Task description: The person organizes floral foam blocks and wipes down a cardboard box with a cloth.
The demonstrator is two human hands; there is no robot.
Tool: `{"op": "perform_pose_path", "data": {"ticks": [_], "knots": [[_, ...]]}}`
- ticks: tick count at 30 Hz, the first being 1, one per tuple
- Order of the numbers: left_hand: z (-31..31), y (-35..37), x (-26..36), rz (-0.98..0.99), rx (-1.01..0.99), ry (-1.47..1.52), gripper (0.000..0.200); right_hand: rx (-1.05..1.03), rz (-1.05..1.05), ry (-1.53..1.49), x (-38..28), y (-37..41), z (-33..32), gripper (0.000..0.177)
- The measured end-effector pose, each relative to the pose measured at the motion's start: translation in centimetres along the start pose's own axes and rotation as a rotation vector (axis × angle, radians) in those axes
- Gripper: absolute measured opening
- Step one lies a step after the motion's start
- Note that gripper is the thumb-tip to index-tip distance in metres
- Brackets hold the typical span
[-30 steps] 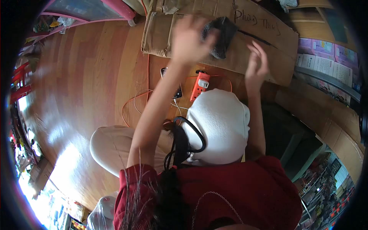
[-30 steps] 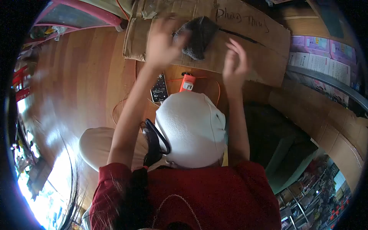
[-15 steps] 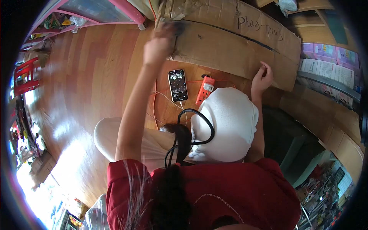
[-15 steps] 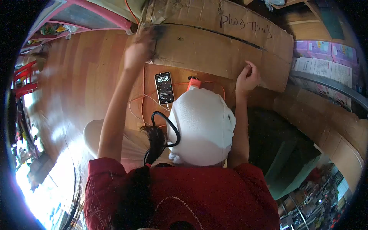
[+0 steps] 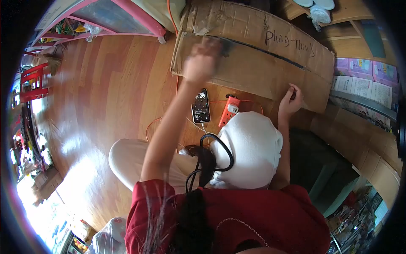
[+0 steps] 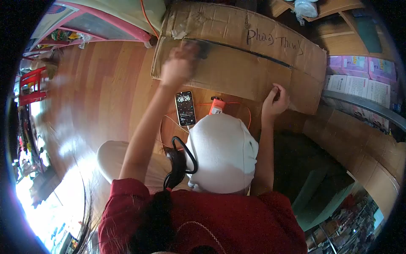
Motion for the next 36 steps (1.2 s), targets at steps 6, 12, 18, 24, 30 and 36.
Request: {"op": "perform_pose_path", "data": {"ticks": [6, 12, 18, 24, 30, 36], "knots": [[-3.7, 4.3, -10.3, -0.354, 0.298, 0.117, 0.033, -0.013, 0.015, -0.006, -0.6, 0.2, -0.2, 0.01], [-1.6, -0.1, 5.4, 0.394, -0.018, 0.182, 0.038, 0.013, -0.071, 0.01, 0.4, 0.2, 0.2, 0.01], [0.2, 0.1, -2.9, 0.311, -0.115, -0.146, 0.038, -0.046, -0.001, 0.061, 0.7, 0.3, 0.3, 0.01], [-4.8, 2.0, -8.6, -0.17, 0.249, 0.102, 0.028, -0.021, -0.012, 0.034, 0.5, 0.2, 0.0, 0.011], [1.0, -3.0, 5.1, 0.454, -0.008, 0.235, 0.045, 0.005, -0.049, 0.058, 0.6, 0.1, 0.4, 0.011], [-0.5, -8.0, 4.1, -0.067, -0.57, -0.024, 0.051, -0.039, -0.053, 0.039, 0.3, -0.1, -0.1, 0.011]]}}
Point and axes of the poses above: each hand's wrist, its own y-axis away from the middle knuckle, its own z-axis out of the palm, x = y × z, the point moved 1 cm from there along -y, towards the middle knuckle, and after that the axes turned 2 degrees about y, right-handed, at the moved point
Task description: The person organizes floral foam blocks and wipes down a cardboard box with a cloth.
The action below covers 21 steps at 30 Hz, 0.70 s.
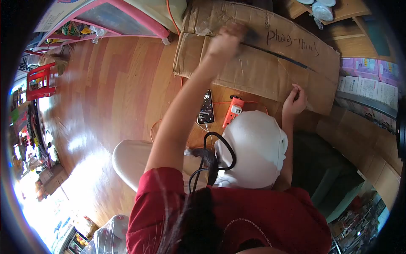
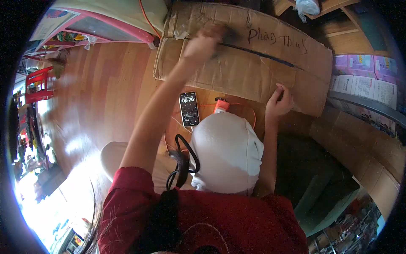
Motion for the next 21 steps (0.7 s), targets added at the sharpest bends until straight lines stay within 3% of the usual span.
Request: {"op": "perform_pose_path", "data": {"ticks": [2, 4, 6, 8, 11, 14, 17, 21], "knots": [[3.1, -1.0, -7.3, 0.146, 0.485, -0.265, 0.055, 0.003, -0.011, -0.005, -0.2, 0.0, 0.2, 0.011], [3.0, 0.5, -11.1, 0.032, 0.517, -0.061, 0.056, 0.023, -0.019, 0.005, 0.0, -0.1, 0.3, 0.011], [-0.3, 3.7, -11.1, -0.337, 0.24, 0.038, 0.051, 0.023, -0.001, 0.024, -0.1, -0.1, 0.3, 0.011], [2.0, 5.4, -14.8, -0.165, 0.646, -0.083, 0.044, 0.02, 0.021, 0.031, -0.3, -0.2, 0.3, 0.01], [1.7, 8.0, -11.3, -0.191, 0.642, 0.111, 0.044, 0.025, 0.046, 0.035, -0.1, 0.0, 0.2, 0.01], [2.8, 7.8, -5.0, 0.093, 0.516, 0.198, 0.043, 0.025, 0.03, 0.038, -0.1, 0.0, 0.4, 0.01], [4.1, 4.9, -2.5, 0.239, 0.418, 0.067, 0.043, 0.029, 0.026, 0.052, 0.2, -0.2, 0.4, 0.01], [2.5, 4.6, -6.5, 0.163, 0.497, -0.096, 0.048, 0.017, 0.06, 0.02, -0.2, 0.0, -0.1, 0.01]]}}
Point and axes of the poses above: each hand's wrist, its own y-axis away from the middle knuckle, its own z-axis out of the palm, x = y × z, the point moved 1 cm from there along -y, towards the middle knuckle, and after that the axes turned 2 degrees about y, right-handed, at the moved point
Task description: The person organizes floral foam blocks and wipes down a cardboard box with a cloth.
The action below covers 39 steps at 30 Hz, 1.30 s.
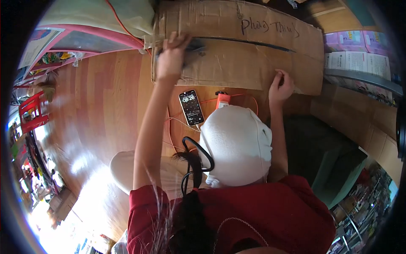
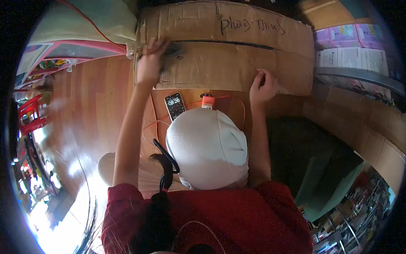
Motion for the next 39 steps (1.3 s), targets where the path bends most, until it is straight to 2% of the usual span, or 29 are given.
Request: {"op": "perform_pose_path", "data": {"ticks": [2, 4, 6, 7, 9, 10, 11, 12, 13, 14, 15, 16, 18, 19, 21, 24, 25, 26, 28, 29, 31, 32, 33, 36, 37, 38, 39], "knots": [[-1.5, 1.1, -3.1, -0.173, -0.052, 0.095, 0.051, -0.016, 0.039, -0.041, -0.2, -0.3, 0.1, 0.011], [-2.7, 3.3, -5.8, -0.309, 0.086, 0.251, 0.048, -0.011, 0.086, -0.095, -0.3, -0.2, 0.0, 0.012], [-3.2, 6.4, -8.3, -0.581, -0.168, 0.206, 0.039, -0.011, 0.15, -0.212, -0.6, -0.4, -0.4, 0.012], [-3.7, 7.3, -7.3, -0.562, 0.04, 0.379, 0.034, -0.006, 0.18, -0.269, -0.9, -0.7, -0.6, 0.012], [-5.6, 7.6, -3.6, -0.492, 0.285, 0.534, 0.028, -0.087, 0.167, -0.374, -3.1, -0.9, -0.9, 0.014], [-6.9, 6.7, -0.6, -0.454, 0.328, 0.517, 0.027, -0.138, 0.158, -0.424, -4.7, -0.9, -1.1, 0.016], [-6.4, 6.1, 1.3, -0.451, 0.354, 0.63, 0.027, -0.24, 0.131, -0.511, -7.1, -1.1, -1.3, 0.02], [-7.2, 4.9, 4.2, -0.638, 0.188, 0.897, 0.028, -0.344, 0.105, -0.598, -9.4, -1.0, -1.2, 0.026], [-6.7, 3.8, 6.0, -0.623, 0.118, 1.063, 0.03, -0.391, -0.009, -0.691, -10.9, -0.9, -0.3, 0.031], [-4.0, 3.0, 6.8, -0.54, 0.181, 1.254, 0.032, -0.433, -0.125, -0.785, -12.3, -0.9, 0.9, 0.036], [-5.2, 1.7, 9.0, -0.64, 0.01, 1.463, 0.039, -0.431, -0.121, -0.855, -13.8, -0.3, 2.5, 0.039], [-4.4, 0.8, 10.4, -0.652, 0.008, 1.85, 0.045, -0.426, -0.119, -0.925, -14.8, 0.1, 3.6, 0.043], [-3.7, 0.0, 10.6, -0.634, -0.1, 2.377, 0.05, -0.449, 0.009, -1.01, -14.7, -0.6, 4.3, 0.046], [-3.6, 0.0, 10.3, -0.618, -0.176, 2.349, 0.05, -0.462, 0.074, -1.054, -14.6, -0.9, 4.6, 0.048], [-3.6, 0.5, 8.6, -0.592, -0.322, 2.288, 0.05, -0.547, 0.07, -1.04, -13.5, -0.7, 4.7, 0.049], [-4.0, 1.9, 3.9, -0.456, -0.246, 1.014, 0.052, -0.714, 0.137, -0.919, -14.2, -0.4, 3.8, 0.05], [-3.3, 2.9, 1.0, -0.302, -0.018, 0.491, 0.052, -0.777, 0.173, -0.857, -14.6, -0.3, 3.4, 0.05], [-2.2, 4.1, -1.3, -0.138, 0.202, -0.032, 0.052, -0.719, -0.099, -0.66, -15.1, 0.7, 4.4, 0.049], [-0.6, 5.4, -2.3, -0.282, 0.191, -0.125, 0.051, -0.577, -0.617, -0.239, -16.3, 3.2, 6.7, 0.047], [0.0, 5.8, -2.7, -0.352, 0.185, -0.172, 0.051, -0.57, -0.621, -0.225, -16.0, 3.3, 7.1, 0.044], [0.0, 5.6, -2.2, -0.463, 0.16, 0.125, 0.05, -0.557, -0.632, -0.198, -15.9, 2.6, 7.3, 0.04], [0.0, 5.6, -1.9, -0.517, 0.14, 0.276, 0.05, -0.634, -0.418, -0.186, -14.7, 2.2, 7.3, 0.038], [0.0, 5.7, -1.6, -0.518, 0.135, 0.284, 0.05, -0.706, -0.205, -0.173, -12.7, 1.5, 7.2, 0.036], [-0.2, 5.7, -1.5, -0.543, 0.133, 0.282, 0.049, -0.429, -0.121, 0.188, -3.3, -2.2, 4.4, 0.034], [-0.2, 5.7, -1.4, -0.557, 0.124, 0.271, 0.049, -0.38, -0.014, 0.218, 0.1, -3.3, 2.6, 0.034], [-0.2, 5.7, -1.4, -0.571, 0.116, 0.26, 0.049, -0.329, -0.07, 0.292, 2.1, -4.6, -0.5, 0.035], [-0.3, 5.6, -1.4, -0.57, 0.115, 0.231, 0.049, -0.203, -0.16, 0.407, 6.9, -5.1, -1.8, 0.036]]}}
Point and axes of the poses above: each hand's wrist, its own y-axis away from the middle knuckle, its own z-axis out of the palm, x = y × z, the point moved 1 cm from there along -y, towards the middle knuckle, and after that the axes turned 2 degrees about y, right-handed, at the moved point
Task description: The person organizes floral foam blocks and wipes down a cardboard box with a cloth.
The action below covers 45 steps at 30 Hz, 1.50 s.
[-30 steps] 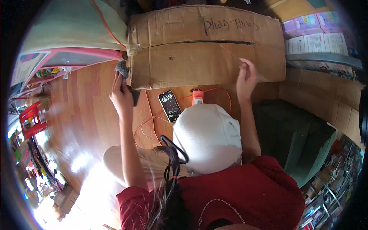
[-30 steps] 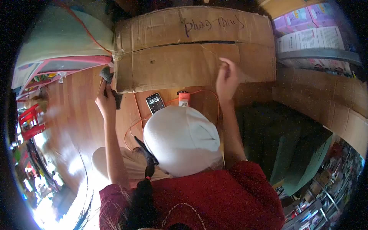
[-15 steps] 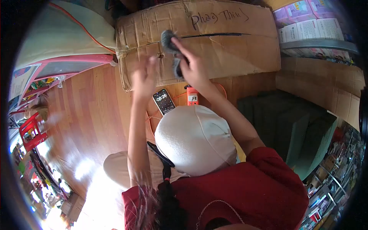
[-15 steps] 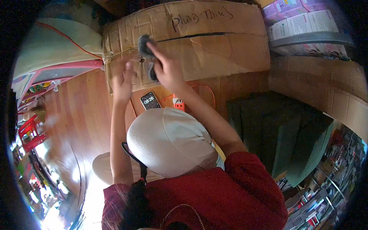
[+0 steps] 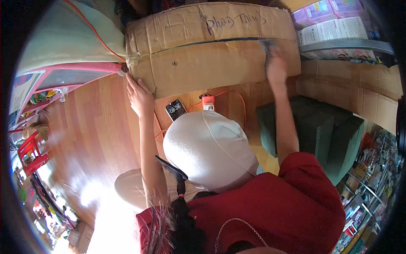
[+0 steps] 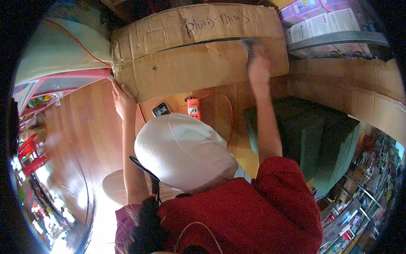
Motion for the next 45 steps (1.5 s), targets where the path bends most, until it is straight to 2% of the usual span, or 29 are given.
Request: {"op": "perform_pose_path", "data": {"ticks": [2, 5, 6, 8, 9, 12, 13, 15, 17, 18, 20, 22, 23, 26, 27, 30, 31, 32, 33, 34, 35, 36, 37, 38, 40, 41, 43, 44, 45], "knots": [[-0.2, 0.1, 0.2, -0.009, -0.008, 0.0, 0.049, 0.126, 0.066, 0.274, 3.9, 0.3, -1.3, 0.039], [-0.3, -0.1, 0.3, -0.027, -0.007, -0.001, 0.049, 0.104, 0.239, -0.156, -1.4, -0.1, -2.2, 0.041], [-0.2, 0.1, 0.2, -0.031, -0.014, -0.007, 0.049, -0.085, 0.219, -0.228, -5.8, -0.2, -3.6, 0.042], [-0.3, 0.3, 0.2, -0.043, -0.037, 0.013, 0.049, -0.22, -0.038, -0.396, -12.3, 1.9, -3.7, 0.043], [-0.5, 0.2, 0.2, -0.049, -0.042, 0.02, 0.049, -0.157, -0.286, -0.491, -13.5, 3.2, -2.7, 0.043], [-0.8, 0.3, 0.1, -0.062, -0.074, 0.032, 0.048, -0.117, -0.27, -0.192, -10.8, 3.2, -2.3, 0.043], [-0.6, 0.3, 0.0, -0.059, -0.066, 0.015, 0.048, -0.189, -0.084, -0.144, -8.5, 2.5, -2.1, 0.042], [-0.1, 0.2, -0.4, -0.052, -0.048, -0.015, 0.048, -0.145, 0.18, -0.047, -1.1, 0.7, -1.3, 0.041], [-0.6, 0.4, 0.9, -0.103, -0.061, -0.044, 0.047, 0.159, 0.352, 0.043, 6.2, -1.1, -0.8, 0.038], [-0.9, 0.3, 1.2, -0.131, -0.06, -0.062, 0.047, 0.345, 0.445, 0.081, 7.7, -2.2, -0.7, 0.037], [-0.5, 0.3, 0.9, -0.116, -0.012, -0.081, 0.046, 0.346, 0.404, -0.284, 4.1, -5.5, -1.7, 0.036], [-0.1, 0.3, 1.0, -0.111, 0.002, -0.094, 0.046, 0.251, 0.36, -0.601, -2.5, -7.8, -0.3, 0.032], [-0.2, 0.3, 1.1, -0.119, 0.0, -0.1, 0.046, 0.201, 0.288, -0.884, -9.5, -8.5, -2.1, 0.026], [-0.1, 0.2, 0.9, -0.087, 0.034, -0.121, 0.045, 0.244, -0.416, -0.524, -21.3, -8.1, 4.3, 0.02], [-0.1, 0.3, 0.8, -0.069, 0.049, -0.13, 0.045, -0.062, -0.4, -0.567, -24.4, -5.9, 5.4, 0.026], [0.1, 0.1, 0.3, 0.008, 0.097, -0.128, 0.044, 0.032, -0.529, -0.325, -24.4, -7.5, 5.1, 0.033], [0.3, 0.2, 0.1, 0.034, 0.119, -0.13, 0.044, 0.071, -0.373, -0.364, -22.0, -8.5, 7.6, 0.032], [0.2, 0.2, 0.2, 0.005, 0.101, -0.121, 0.044, -0.176, -0.163, -0.374, -18.5, -9.9, 7.6, 0.03], [0.1, 0.2, 0.2, -0.021, 0.081, -0.111, 0.044, 0.03, -0.357, -0.326, -13.3, -11.0, 8.7, 0.029], [0.1, 0.1, 0.4, -0.048, 0.063, -0.097, 0.045, -0.32, -0.002, -0.105, -9.6, -12.4, 6.8, 0.026], [0.2, 0.1, 0.7, -0.064, 0.053, -0.095, 0.044, -0.222, 0.09, 0.079, -5.0, -13.2, 6.5, 0.024], [0.0, 0.2, 1.0, -0.083, 0.044, -0.096, 0.044, -0.098, 0.203, 0.022, 0.1, -13.8, 6.2, 0.025], [-0.1, 0.2, 1.1, -0.1, 0.036, -0.099, 0.044, -0.129, 0.172, 0.091, 4.7, -14.2, 5.9, 0.025], [-0.1, 0.1, 0.9, -0.092, 0.05, -0.11, 0.044, 0.229, -0.028, 0.255, 8.9, -15.1, 5.8, 0.024], [0.3, 0.1, 0.8, -0.08, 0.078, -0.125, 0.044, 0.483, -0.118, 0.139, 9.3, -16.0, 4.2, 0.023], [0.4, 0.1, 0.9, -0.076, 0.075, -0.12, 0.044, 0.369, -0.004, -0.136, 8.9, -16.2, 4.7, 0.023], [0.2, 0.2, 0.8, -0.063, 0.068, -0.115, 0.043, 0.215, 0.057, -0.35, 2.8, -15.8, 3.8, 0.025], [0.1, 0.0, 0.8, -0.058, 0.069, -0.113, 0.043, 0.181, 0.005, -0.294, -2.5, -15.7, 4.1, 0.028], [0.1, 0.0, 0.7, -0.056, 0.068, -0.111, 0.044, 0.158, -0.202, -0.33, -6.7, -14.5, 5.3, 0.032]]}}
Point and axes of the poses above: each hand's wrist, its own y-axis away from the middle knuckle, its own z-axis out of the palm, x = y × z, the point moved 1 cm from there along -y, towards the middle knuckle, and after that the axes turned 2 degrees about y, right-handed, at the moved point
